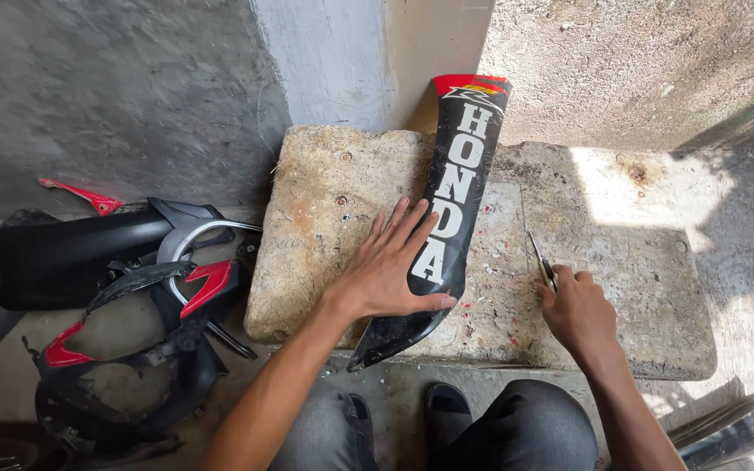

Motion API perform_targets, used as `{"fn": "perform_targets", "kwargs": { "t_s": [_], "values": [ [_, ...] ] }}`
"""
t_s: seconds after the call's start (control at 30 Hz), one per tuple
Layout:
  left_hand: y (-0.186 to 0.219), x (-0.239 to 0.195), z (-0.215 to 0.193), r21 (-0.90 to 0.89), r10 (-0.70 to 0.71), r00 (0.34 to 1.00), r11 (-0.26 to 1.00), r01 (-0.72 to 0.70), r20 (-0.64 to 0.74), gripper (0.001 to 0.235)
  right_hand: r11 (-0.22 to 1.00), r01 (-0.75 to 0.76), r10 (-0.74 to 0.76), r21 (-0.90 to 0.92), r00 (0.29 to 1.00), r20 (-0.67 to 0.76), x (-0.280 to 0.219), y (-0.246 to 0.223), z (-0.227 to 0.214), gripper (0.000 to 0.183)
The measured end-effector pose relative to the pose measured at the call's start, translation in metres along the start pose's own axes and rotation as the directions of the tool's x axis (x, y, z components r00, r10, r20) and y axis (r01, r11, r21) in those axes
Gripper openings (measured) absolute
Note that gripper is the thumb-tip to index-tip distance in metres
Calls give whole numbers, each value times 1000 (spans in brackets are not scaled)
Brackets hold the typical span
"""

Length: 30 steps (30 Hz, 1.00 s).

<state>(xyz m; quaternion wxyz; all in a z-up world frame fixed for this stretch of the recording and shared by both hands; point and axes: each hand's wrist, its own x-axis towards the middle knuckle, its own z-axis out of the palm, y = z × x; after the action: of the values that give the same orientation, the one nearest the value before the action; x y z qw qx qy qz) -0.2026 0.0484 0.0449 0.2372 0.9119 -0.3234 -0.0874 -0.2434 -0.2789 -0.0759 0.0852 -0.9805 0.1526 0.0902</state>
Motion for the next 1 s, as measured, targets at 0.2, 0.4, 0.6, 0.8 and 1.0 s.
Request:
{"fn": "perform_targets", "kwargs": {
  "t_s": [0.2,0.4,0.6,0.8,1.0],
  "values": [
    [0,-12,11,-43,-102,993,994,104,60,128,974,-7,10,226,1000,-15,12,4,6,44],
    [3,-20,7,-111,-153,986,981,160,68,126,846,333,-290,417,943,-164,-47,-83,-95,34],
    [7,-27,4,-112,-215,976,970,216,18,126,797,457,-478,395,877,-52,-54,-125,-109,50],
    [-1,-29,11,-134,-278,960,952,277,4,127,756,588,-544,286,809,-225,-83,-113,-99,34],
    [11,-22,7,-164,-221,975,961,221,17,121,740,587,-594,328,799,-92,-84,-112,-114,27]
  ]
}}
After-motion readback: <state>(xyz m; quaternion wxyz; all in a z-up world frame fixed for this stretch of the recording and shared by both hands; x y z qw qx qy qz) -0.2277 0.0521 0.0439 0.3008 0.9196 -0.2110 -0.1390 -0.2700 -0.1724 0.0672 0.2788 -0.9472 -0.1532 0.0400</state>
